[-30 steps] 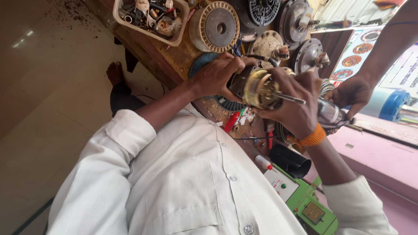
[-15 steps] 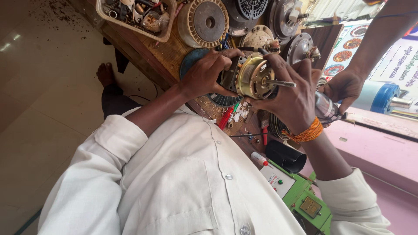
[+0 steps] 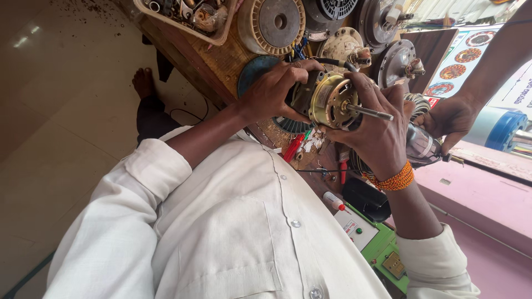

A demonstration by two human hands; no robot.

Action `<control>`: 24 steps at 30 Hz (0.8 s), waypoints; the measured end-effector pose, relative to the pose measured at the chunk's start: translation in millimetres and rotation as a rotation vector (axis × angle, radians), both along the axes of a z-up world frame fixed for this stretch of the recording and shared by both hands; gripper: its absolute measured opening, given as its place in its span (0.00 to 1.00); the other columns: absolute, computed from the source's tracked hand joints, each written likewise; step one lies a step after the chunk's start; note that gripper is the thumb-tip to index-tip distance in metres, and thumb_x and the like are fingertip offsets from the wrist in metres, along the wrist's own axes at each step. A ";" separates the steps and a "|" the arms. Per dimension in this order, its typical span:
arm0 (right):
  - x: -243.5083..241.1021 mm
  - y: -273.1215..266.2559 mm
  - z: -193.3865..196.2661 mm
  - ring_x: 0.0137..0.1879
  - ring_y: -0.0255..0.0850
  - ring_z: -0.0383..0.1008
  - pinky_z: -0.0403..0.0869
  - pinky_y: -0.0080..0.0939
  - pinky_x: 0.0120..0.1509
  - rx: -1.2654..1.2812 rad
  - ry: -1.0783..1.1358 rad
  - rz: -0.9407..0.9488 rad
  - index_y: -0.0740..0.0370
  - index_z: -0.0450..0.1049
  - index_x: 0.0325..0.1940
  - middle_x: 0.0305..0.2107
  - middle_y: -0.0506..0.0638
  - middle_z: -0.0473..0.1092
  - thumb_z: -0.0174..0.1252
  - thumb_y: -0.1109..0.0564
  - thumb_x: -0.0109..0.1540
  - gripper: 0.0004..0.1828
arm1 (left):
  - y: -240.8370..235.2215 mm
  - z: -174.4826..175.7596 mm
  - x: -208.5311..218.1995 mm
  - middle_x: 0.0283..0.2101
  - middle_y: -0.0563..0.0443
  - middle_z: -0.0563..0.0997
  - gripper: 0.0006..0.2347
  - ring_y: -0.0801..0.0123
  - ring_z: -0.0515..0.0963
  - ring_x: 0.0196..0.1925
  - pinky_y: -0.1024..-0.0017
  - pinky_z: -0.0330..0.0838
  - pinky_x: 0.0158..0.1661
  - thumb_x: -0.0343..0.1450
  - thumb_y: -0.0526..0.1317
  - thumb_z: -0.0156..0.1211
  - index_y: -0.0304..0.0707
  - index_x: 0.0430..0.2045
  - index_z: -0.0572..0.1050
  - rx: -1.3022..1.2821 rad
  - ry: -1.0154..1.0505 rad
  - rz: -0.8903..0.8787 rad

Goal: The person uses a heat gun to apply heat to a motor rotor, then applies glue to the shaft and inserts a small metal pin. They continue to heat the rotor and use a screwdriver to adjust components while working at a cluttered workbench.

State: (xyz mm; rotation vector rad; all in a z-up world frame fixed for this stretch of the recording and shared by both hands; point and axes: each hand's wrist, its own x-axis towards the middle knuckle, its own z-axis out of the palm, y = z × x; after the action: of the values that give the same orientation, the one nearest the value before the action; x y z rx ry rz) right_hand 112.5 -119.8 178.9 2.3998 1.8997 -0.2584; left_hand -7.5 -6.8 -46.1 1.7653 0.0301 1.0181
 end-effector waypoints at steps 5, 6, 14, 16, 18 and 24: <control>-7.6 -0.1 0.6 0.54 0.50 0.67 0.63 0.52 0.59 -0.001 -0.057 -0.033 0.54 0.65 0.73 0.60 0.48 0.73 0.82 0.42 0.40 0.60 | 3.1 5.7 -1.6 0.66 0.44 0.72 0.33 0.52 0.72 0.69 0.58 0.71 0.66 0.62 0.49 0.84 0.40 0.47 0.59 -0.050 0.023 -0.020; -8.0 -1.2 -0.8 0.55 0.50 0.67 0.63 0.51 0.59 0.029 -0.069 -0.015 0.54 0.64 0.74 0.62 0.49 0.72 0.82 0.41 0.41 0.60 | 3.9 5.7 -1.4 0.65 0.45 0.73 0.34 0.54 0.74 0.68 0.57 0.70 0.65 0.62 0.49 0.84 0.40 0.47 0.59 -0.032 0.023 -0.012; 35.4 -39.3 29.7 0.63 0.54 0.65 0.65 0.52 0.72 0.183 0.108 0.038 0.60 0.69 0.69 0.59 0.56 0.71 0.77 0.44 0.47 0.48 | 10.7 13.3 -1.4 0.65 0.39 0.73 0.34 0.49 0.73 0.69 0.60 0.70 0.67 0.59 0.46 0.85 0.40 0.46 0.58 -0.061 0.009 -0.052; 38.5 -76.1 46.5 0.59 0.45 0.71 0.71 0.43 0.68 0.300 0.378 -0.146 0.60 0.73 0.63 0.53 0.51 0.73 0.71 0.48 0.59 0.32 | 5.0 16.5 1.9 0.65 0.39 0.73 0.35 0.49 0.73 0.70 0.60 0.70 0.68 0.60 0.44 0.86 0.41 0.47 0.57 -0.091 0.021 -0.074; 25.1 -117.3 30.2 0.48 0.35 0.76 0.76 0.35 0.55 0.353 0.776 -0.496 0.64 0.77 0.54 0.44 0.49 0.77 0.61 0.49 0.66 0.18 | 3.6 13.6 2.8 0.65 0.39 0.73 0.36 0.50 0.74 0.70 0.60 0.70 0.69 0.59 0.42 0.86 0.42 0.48 0.56 -0.110 0.030 -0.095; -9.4 -149.1 -167.9 0.40 0.31 0.68 0.70 0.31 0.42 0.564 1.101 -0.919 0.67 0.74 0.54 0.37 0.47 0.70 0.62 0.43 0.65 0.25 | -1.9 5.5 -3.2 0.67 0.36 0.69 0.38 0.52 0.73 0.71 0.57 0.69 0.71 0.60 0.38 0.84 0.45 0.55 0.54 -0.218 0.061 -0.193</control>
State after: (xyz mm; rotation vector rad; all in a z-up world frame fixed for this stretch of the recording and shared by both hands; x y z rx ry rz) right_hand 103.1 -268.9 11.0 3.8705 0.7803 -1.5087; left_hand -10.7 -8.8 -40.5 1.5667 0.0083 0.7908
